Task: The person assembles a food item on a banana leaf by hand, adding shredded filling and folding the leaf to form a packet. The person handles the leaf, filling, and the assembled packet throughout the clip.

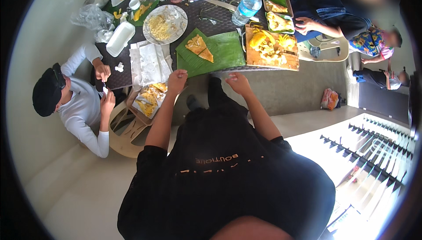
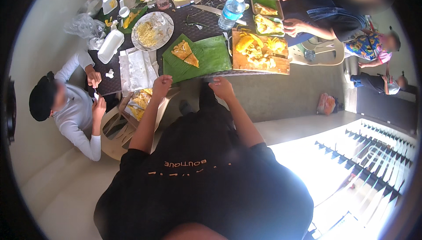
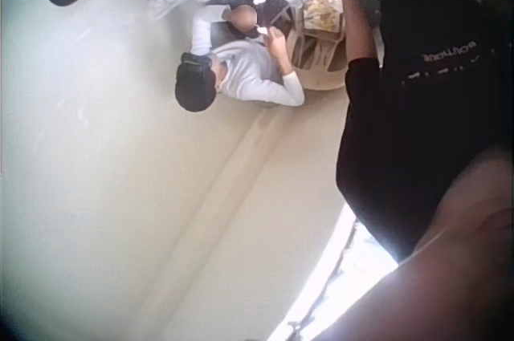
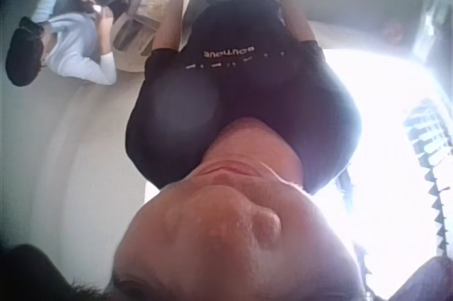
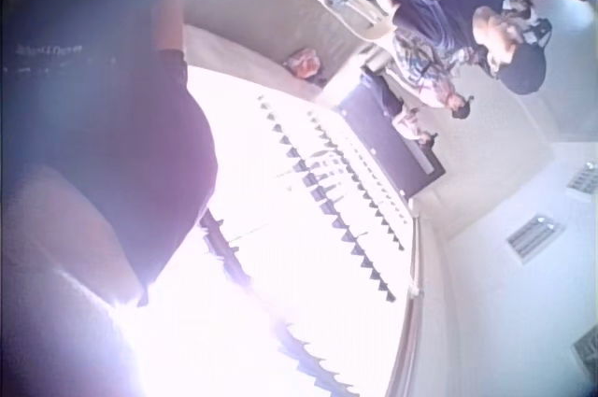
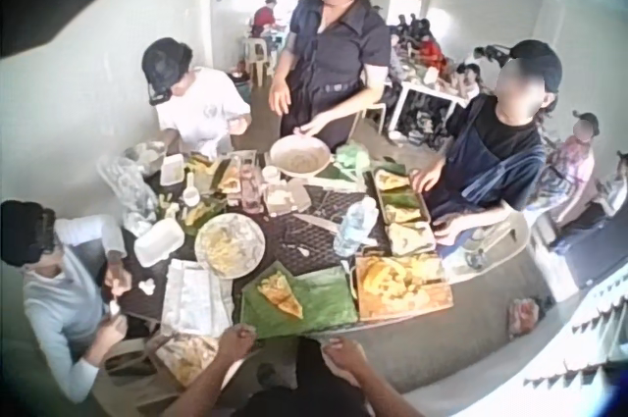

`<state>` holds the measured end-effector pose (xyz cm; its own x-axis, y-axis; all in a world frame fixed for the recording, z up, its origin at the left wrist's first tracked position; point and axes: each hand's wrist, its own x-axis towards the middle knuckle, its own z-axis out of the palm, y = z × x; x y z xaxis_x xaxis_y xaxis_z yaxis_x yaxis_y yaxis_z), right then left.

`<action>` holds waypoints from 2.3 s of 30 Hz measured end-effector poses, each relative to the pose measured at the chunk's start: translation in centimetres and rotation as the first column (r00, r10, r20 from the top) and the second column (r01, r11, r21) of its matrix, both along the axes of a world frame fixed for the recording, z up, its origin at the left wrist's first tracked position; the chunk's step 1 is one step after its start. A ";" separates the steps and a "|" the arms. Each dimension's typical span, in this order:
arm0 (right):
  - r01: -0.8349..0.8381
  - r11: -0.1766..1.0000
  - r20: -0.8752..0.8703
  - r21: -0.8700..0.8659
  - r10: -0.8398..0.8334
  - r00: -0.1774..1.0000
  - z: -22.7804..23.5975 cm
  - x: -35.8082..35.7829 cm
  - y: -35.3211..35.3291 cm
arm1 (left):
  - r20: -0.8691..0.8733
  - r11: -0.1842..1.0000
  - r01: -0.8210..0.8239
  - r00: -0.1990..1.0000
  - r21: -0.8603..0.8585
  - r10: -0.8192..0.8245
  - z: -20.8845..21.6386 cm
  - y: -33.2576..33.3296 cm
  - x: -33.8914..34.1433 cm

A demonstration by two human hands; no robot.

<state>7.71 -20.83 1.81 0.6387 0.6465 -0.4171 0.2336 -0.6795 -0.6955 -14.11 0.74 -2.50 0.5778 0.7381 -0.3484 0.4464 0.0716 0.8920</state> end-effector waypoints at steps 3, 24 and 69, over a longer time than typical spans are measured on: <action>-0.038 0.998 -0.034 0.053 0.040 0.999 0.6 1.8 2.6 | -0.068 0.987 0.000 0.998 0.159 0.011 2.5 1.4 3.4; -0.364 0.920 -0.184 0.144 0.386 0.904 -2.8 8.8 15.6 | -0.540 0.917 0.269 0.838 0.295 -0.072 4.9 10.1 12.8; -0.387 0.922 -0.201 0.035 0.385 0.901 -2.7 9.8 16.8 | -0.542 0.898 0.416 0.792 0.143 -0.280 4.2 12.8 15.7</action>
<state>17.47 -4.00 -0.92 0.2426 0.8228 -0.5139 0.3352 -0.5682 -0.7515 1.64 13.58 1.65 0.6090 0.6191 -0.4958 0.7818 -0.3631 0.5069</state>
